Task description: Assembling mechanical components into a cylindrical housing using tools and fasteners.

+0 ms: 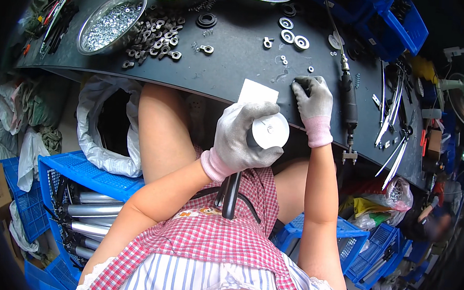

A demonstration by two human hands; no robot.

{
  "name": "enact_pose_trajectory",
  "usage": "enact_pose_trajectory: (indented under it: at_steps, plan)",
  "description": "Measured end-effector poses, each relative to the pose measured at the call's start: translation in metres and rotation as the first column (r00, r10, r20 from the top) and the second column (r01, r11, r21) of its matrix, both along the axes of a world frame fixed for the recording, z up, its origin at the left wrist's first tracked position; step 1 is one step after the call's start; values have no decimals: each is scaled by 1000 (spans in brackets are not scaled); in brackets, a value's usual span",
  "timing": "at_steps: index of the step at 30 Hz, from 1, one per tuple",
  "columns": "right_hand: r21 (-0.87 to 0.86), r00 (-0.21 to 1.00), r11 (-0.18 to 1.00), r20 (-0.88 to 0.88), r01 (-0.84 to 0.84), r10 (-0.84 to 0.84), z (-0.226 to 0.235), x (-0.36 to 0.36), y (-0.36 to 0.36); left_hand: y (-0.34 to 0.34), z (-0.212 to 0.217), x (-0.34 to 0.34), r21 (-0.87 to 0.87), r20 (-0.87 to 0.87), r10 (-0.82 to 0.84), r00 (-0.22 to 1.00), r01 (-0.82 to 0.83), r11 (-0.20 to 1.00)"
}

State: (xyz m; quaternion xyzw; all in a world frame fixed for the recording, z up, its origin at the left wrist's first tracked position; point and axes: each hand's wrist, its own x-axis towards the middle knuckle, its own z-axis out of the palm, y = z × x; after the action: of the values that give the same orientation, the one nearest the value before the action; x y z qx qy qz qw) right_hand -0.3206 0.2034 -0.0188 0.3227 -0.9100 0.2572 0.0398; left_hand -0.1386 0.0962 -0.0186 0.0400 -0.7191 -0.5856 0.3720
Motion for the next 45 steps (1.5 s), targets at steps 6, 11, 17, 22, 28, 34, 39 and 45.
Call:
enact_pose_trajectory:
  at_steps: [6,11,17,22,28,34,39,45]
  plan:
    - [-328,877,943,437,-53,201,62,28,-1,1,-2,-1,58,0,8,1000,-8,998]
    - [-248,854,861,173,-444,490,112,78,9,3,0,-4,123,-55,7,998,0,992]
    - [-215,864,869,151,-446,481,113,85,8,0,7,-8,54,-106,52,993,-47,997]
    - [-188,860,869,151,-458,487,116,84,6,-2,5,-8,33,-161,41,986,-36,999]
    - [-210,879,885,157,-416,450,120,83,12,-2,7,-8,68,-176,15,984,-3,998]
    - [72,679,697,-178,-713,712,109,75,26,-3,5,-6,44,-131,43,990,-38,998]
    - [138,704,743,-248,-655,666,104,91,30,-3,3,-9,8,-143,16,990,-15,1000]
    - [-446,873,817,143,-364,467,89,99,24,-9,4,0,-125,-169,9,986,-30,992]
